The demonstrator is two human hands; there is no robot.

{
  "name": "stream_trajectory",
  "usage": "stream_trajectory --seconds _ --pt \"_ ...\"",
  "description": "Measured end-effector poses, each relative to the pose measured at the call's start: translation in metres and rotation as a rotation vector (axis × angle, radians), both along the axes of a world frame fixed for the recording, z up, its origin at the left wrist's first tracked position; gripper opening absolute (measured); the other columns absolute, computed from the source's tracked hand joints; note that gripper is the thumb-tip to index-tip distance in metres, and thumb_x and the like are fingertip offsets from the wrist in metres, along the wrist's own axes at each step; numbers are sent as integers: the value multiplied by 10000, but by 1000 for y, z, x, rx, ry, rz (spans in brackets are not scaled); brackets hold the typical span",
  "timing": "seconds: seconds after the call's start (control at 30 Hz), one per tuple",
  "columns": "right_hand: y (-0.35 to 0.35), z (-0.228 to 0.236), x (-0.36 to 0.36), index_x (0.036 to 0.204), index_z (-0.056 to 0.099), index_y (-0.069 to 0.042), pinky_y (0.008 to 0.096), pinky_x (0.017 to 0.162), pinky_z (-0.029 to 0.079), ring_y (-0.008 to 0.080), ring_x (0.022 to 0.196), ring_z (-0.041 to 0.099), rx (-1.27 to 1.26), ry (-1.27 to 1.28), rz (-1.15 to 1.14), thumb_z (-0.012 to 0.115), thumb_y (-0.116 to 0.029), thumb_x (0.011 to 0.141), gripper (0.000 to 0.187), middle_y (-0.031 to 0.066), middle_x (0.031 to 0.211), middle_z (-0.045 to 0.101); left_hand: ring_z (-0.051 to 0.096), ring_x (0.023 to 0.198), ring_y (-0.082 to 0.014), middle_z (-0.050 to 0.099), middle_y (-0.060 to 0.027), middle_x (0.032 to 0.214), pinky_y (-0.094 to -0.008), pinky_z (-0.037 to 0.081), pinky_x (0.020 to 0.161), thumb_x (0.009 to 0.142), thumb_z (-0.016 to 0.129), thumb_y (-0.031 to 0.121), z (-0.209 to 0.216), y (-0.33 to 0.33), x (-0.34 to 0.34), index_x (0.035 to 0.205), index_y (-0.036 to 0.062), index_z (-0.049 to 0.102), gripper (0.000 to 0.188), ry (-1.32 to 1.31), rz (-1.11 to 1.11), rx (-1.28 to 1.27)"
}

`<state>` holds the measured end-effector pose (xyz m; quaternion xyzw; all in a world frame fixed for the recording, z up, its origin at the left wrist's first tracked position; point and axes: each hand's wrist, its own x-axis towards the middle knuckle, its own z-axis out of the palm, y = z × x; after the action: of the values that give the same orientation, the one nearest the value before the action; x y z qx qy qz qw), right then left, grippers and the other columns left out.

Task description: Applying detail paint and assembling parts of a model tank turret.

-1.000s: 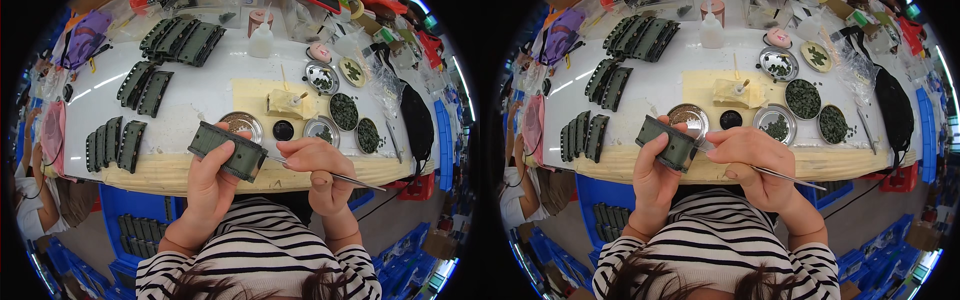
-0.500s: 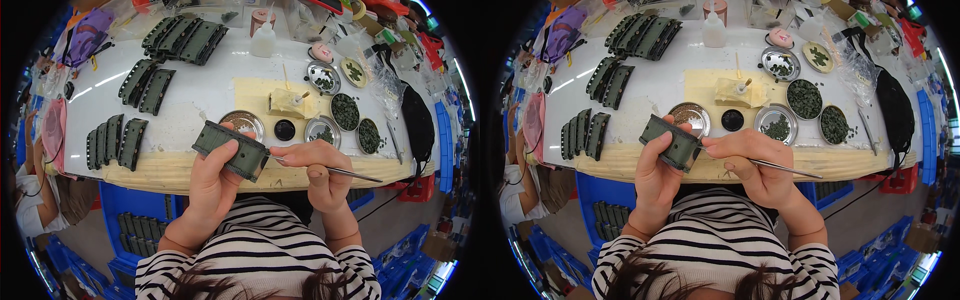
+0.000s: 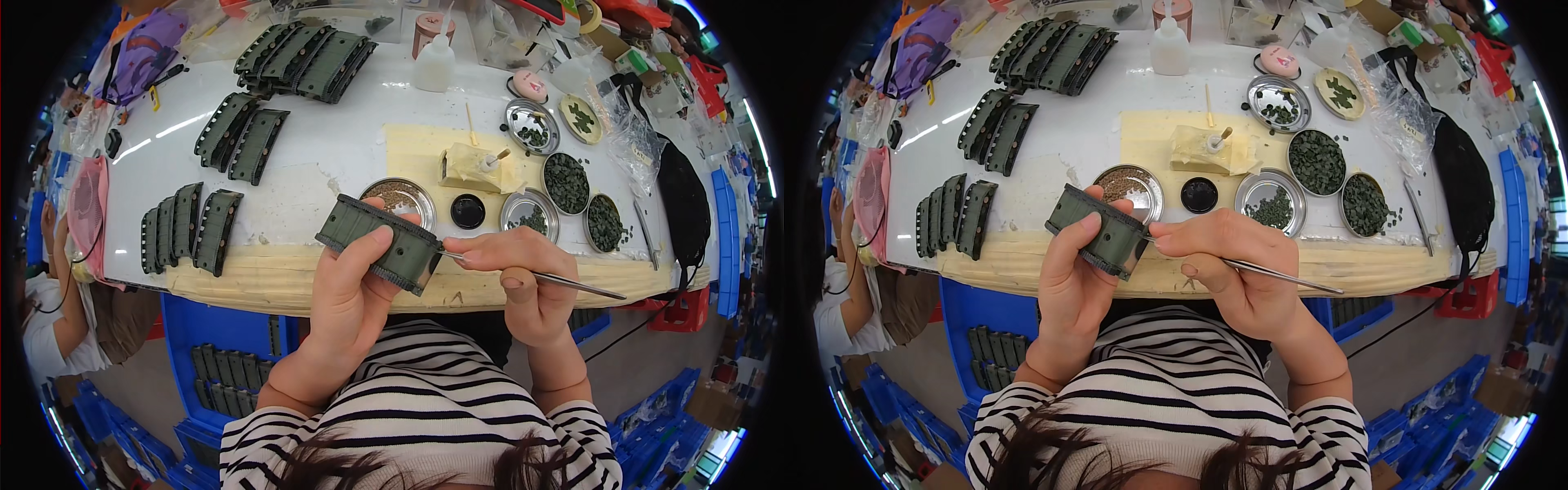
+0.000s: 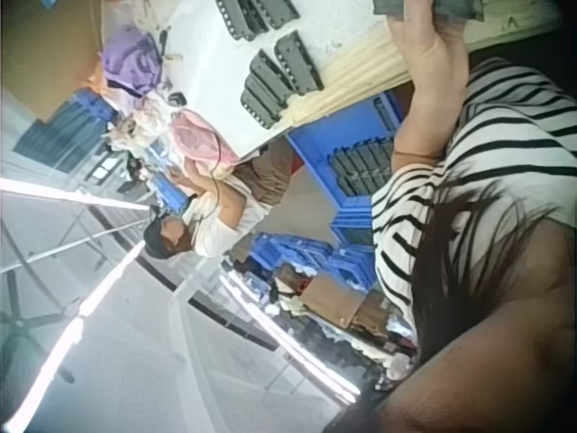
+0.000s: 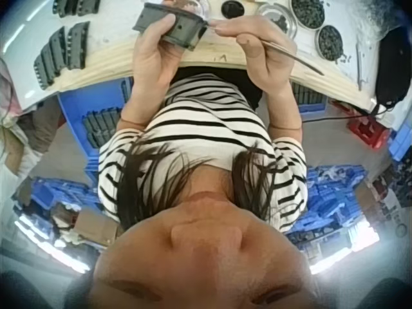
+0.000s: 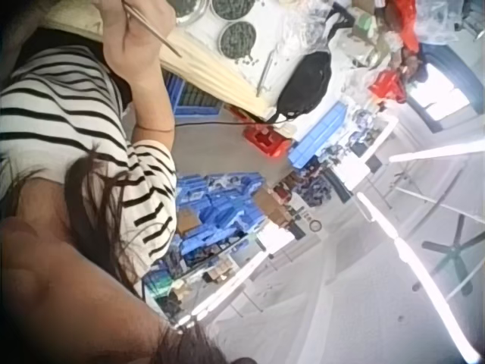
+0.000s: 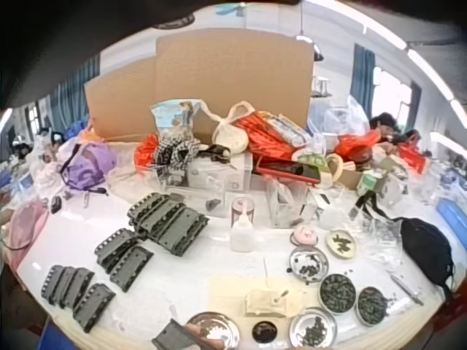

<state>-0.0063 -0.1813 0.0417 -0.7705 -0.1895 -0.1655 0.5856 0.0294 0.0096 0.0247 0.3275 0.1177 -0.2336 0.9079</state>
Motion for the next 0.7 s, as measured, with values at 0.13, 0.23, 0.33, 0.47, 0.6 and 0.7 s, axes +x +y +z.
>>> stream_trajectory --seconds 0.13,0.23,0.33,0.47,0.6,0.7 --pt "0 0 0 952 683 16 285 706 511 215 791 670 -8 -6 8 632 -37 845 130 144 955 711 631 1025 -213 610 -158 1147 -347 565 841 915 563 82 1 0 0 1238 68 440 346 2 -2 8" --pt "0 -1 1 949 682 23 293 706 515 226 797 675 -22 -31 15 641 -39 841 131 149 953 708 632 1022 -211 612 -157 1141 -347 566 838 914 564 82 0 0 0 1238 70 440 347 3 -2 2" --pt "1 -2 0 945 680 27 301 707 522 238 806 680 -24 -47 6 647 -46 840 132 151 949 706 633 1019 -211 612 -156 1138 -349 569 832 913 564 83 -1 -1 0 1236 71 440 346 10 10 -10" --pt "2 -3 -1 938 680 25 304 712 530 249 819 686 -35 -63 -18 647 -51 843 127 150 944 706 633 1015 -210 612 -158 1135 -351 570 829 912 563 79 -1 -2 -1 1230 74 443 340 17 18 -5" --pt "2 -3 -2 928 680 24 303 707 537 252 824 689 -42 -84 -19 646 -53 844 119 152 940 705 632 1012 -210 613 -160 1125 -353 570 827 909 563 80 0 -3 -2 1225 74 444 338 6 23 -20" --pt "2 -3 -1 926 676 19 305 697 541 253 824 690 -52 -103 -10 648 -54 839 116 153 931 704 631 1011 -211 614 -159 1120 -357 569 830 907 565 83 -1 -2 -2 1221 75 447 335 10 23 -24"
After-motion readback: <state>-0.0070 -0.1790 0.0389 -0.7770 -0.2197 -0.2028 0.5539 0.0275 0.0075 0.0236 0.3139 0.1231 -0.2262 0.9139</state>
